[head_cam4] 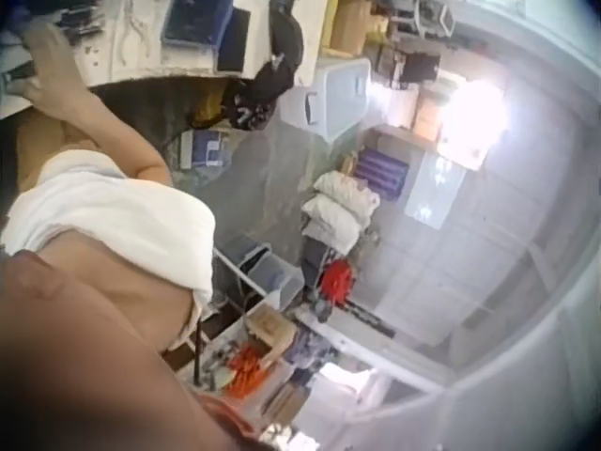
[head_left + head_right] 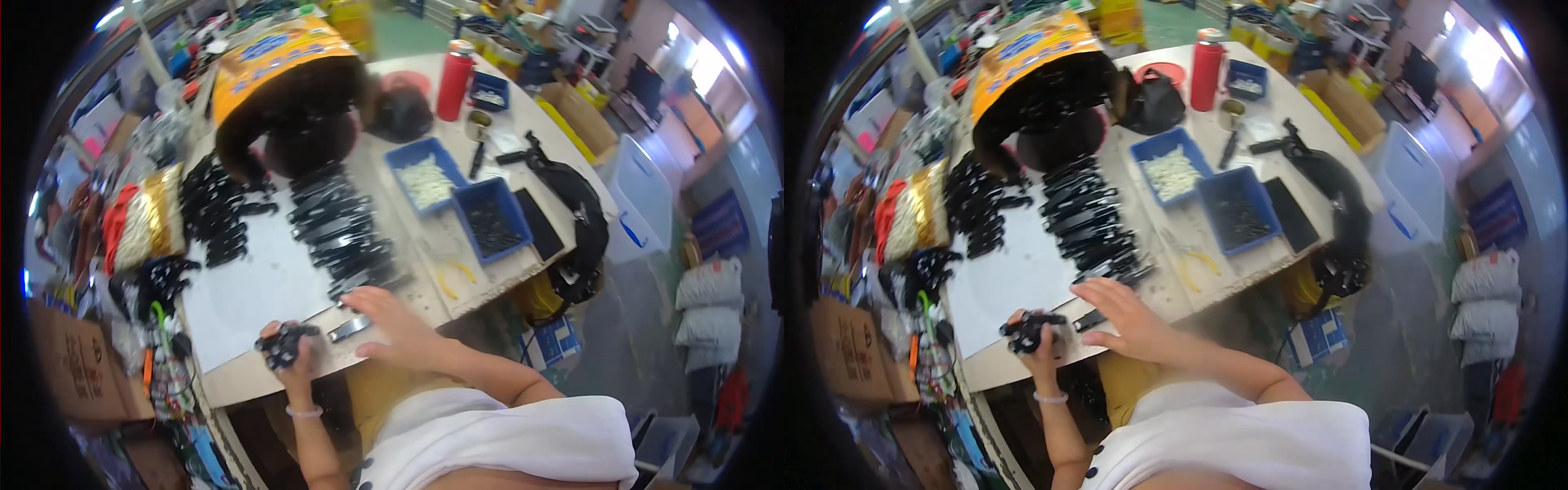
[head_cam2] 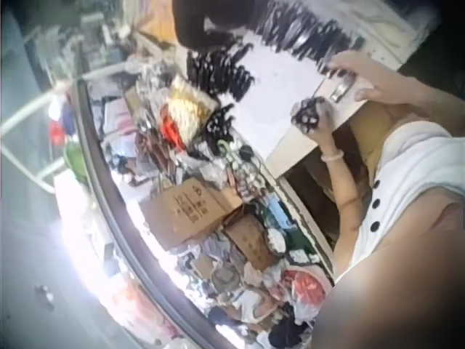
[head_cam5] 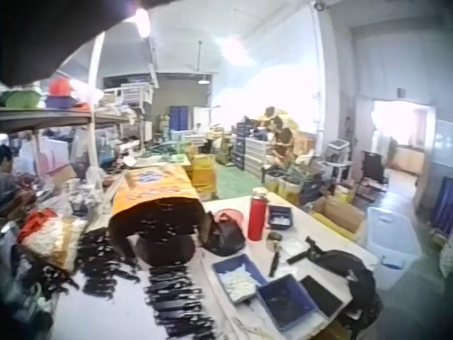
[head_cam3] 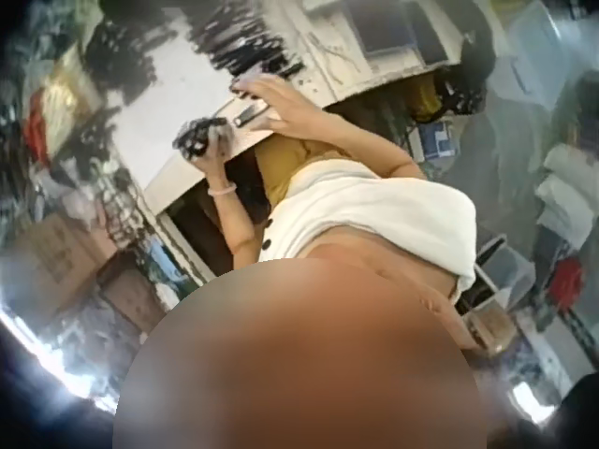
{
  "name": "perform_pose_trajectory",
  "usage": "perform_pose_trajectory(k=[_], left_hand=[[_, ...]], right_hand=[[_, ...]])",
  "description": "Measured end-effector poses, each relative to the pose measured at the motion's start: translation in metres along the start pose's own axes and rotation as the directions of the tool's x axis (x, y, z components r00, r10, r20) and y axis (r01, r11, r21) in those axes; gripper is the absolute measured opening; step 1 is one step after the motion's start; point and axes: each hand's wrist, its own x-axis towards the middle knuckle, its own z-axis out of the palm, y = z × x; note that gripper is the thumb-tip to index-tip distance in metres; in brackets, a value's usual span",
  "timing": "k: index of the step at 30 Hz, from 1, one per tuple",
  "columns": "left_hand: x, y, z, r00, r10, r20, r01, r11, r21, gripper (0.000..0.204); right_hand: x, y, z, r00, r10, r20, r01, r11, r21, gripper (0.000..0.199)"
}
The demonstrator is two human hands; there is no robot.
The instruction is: Assembling small black plastic components by manually inserting small metal parts.
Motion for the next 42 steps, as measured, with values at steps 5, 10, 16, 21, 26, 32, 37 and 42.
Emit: perform_pose_trajectory(k=[5, 10, 16, 21, 26, 32, 37, 42], left_hand=[[0.000, 0.000, 0.001, 0.997, -0.077, -0.023, 0.080, 0.984, 0.158, 0.050], [-0.001, 0.005, 0.021, 0.997, -0.071, 0.011, 0.069, 0.986, 0.153, 0.047], [0.002, 0.001, 0.014, 0.955, -0.053, 0.293, 0.096, 0.986, -0.134, 0.072], [0.007, 0.001, 0.010, 0.929, -0.173, 0.327, 0.213, 0.973, -0.091, 0.093], [0.010, -0.002, 0.007, 0.928, -0.088, 0.363, 0.145, 0.980, -0.133, 0.084], [-0.010, 0.005, 0.005, 0.966, -0.062, 0.252, 0.027, 0.990, 0.140, 0.051], [-0.028, 0.017, 0.014, 0.990, -0.123, 0.067, 0.119, 0.991, 0.060, 0.046], [-0.035, 0.000, 0.008, 0.942, -0.314, -0.122, 0.292, 0.942, -0.166, 0.044]], right_hand=[[-0.014, 0.006, -0.011, 0.976, 0.188, 0.106, -0.208, 0.950, 0.232, 0.070], [0.007, 0.001, 0.047, 0.973, 0.060, 0.221, -0.144, 0.912, 0.385, 0.087], [0.009, 0.009, 0.073, 0.996, 0.007, 0.084, -0.033, 0.953, 0.300, 0.072], [0.010, 0.007, 0.064, 0.993, 0.077, 0.084, -0.096, 0.965, 0.244, 0.059], [0.016, 0.009, 0.066, 0.999, 0.035, 0.020, -0.039, 0.971, 0.235, 0.046], [0.011, 0.010, 0.069, 0.998, -0.041, -0.043, 0.051, 0.965, 0.259, 0.042], [0.008, -0.016, 0.053, 0.983, 0.046, 0.177, -0.096, 0.955, 0.282, 0.051], [-0.021, 0.003, 0.005, 1.000, 0.025, -0.007, -0.024, 0.997, 0.077, 0.038]])
